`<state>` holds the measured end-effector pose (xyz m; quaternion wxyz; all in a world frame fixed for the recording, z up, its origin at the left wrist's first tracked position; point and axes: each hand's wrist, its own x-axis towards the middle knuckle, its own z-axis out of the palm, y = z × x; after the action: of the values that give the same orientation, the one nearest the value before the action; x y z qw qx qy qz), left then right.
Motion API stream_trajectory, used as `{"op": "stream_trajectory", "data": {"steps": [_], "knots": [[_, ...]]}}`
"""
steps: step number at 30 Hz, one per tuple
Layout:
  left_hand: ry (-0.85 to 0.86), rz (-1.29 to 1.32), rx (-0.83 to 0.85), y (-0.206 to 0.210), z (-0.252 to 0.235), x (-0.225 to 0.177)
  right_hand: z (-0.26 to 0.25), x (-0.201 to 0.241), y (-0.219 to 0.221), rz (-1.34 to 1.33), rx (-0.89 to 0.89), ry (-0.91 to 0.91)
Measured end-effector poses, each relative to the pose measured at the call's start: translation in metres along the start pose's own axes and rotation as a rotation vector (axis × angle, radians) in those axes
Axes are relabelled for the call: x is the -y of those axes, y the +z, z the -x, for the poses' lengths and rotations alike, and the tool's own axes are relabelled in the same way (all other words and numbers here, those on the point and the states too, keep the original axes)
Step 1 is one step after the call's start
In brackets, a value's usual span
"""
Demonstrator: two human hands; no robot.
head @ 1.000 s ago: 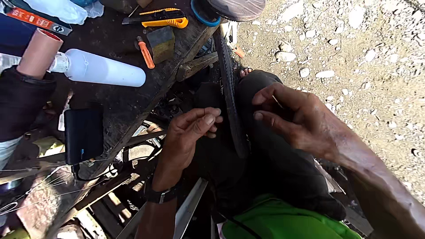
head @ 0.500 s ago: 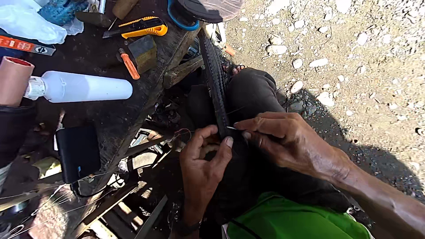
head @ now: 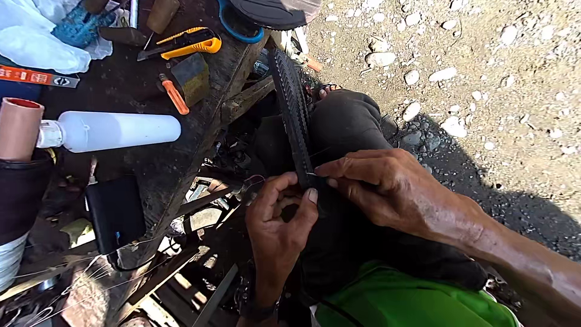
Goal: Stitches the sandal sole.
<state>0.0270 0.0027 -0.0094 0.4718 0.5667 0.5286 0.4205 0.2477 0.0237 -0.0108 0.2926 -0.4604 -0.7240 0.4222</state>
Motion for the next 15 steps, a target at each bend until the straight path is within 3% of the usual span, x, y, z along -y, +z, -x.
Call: {"op": "stream_trajectory", "data": {"steps": [8,15], "knots": [[0.117,-0.065,-0.049,0.014,-0.004,0.012,-0.037,0.012,-0.041,0.189,0.305,-0.007],[0.090,0.028,-0.016,0.010,-0.003,0.016,-0.042,0.007,-0.039,0.127,0.347,0.008]]}}
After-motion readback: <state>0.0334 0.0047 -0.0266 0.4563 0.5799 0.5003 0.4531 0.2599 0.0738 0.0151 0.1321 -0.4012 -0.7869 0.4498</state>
